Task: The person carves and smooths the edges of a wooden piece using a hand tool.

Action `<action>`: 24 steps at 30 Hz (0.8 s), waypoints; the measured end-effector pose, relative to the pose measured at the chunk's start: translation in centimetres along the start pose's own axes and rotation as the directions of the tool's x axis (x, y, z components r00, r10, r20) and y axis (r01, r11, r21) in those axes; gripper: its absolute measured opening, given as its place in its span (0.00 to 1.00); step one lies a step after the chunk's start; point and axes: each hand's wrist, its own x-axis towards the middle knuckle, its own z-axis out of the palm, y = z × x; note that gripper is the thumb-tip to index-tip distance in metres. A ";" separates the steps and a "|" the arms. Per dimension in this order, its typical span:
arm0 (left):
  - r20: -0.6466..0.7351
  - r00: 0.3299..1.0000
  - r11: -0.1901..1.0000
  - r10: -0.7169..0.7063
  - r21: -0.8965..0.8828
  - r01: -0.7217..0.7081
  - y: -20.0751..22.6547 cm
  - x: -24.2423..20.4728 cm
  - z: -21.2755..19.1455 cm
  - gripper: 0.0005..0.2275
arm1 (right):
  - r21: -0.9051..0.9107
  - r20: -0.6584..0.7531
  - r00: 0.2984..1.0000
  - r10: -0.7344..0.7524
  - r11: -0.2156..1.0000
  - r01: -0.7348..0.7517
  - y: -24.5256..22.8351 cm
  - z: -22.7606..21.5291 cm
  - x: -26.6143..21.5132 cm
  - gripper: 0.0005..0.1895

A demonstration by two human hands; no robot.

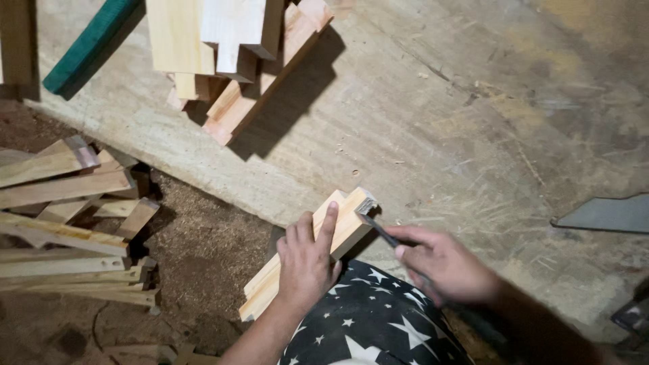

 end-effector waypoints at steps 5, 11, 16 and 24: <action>0.024 0.999 0.999 -0.031 0.028 0.030 0.2 -0.1 0.0 0.52 | 0.430 0.011 1.000 -0.029 0.902 0.021 2.7 1.3 0.0 0.27; 0.055 0.997 0.998 -0.052 0.045 0.050 0.2 0.2 0.2 0.52 | -0.049 -0.043 0.993 -0.111 0.993 0.109 1.2 0.3 -1.3 0.31; 0.019 0.999 0.999 -0.028 0.041 0.027 0.0 -0.2 0.6 0.52 | -0.048 0.050 0.998 -0.033 0.998 0.035 -1.2 -0.4 -0.8 0.27; -0.007 1.000 0.997 0.002 0.079 -0.001 0.2 -0.2 0.9 0.51 | 0.250 0.014 0.995 -0.096 0.964 0.090 1.9 0.9 0.1 0.28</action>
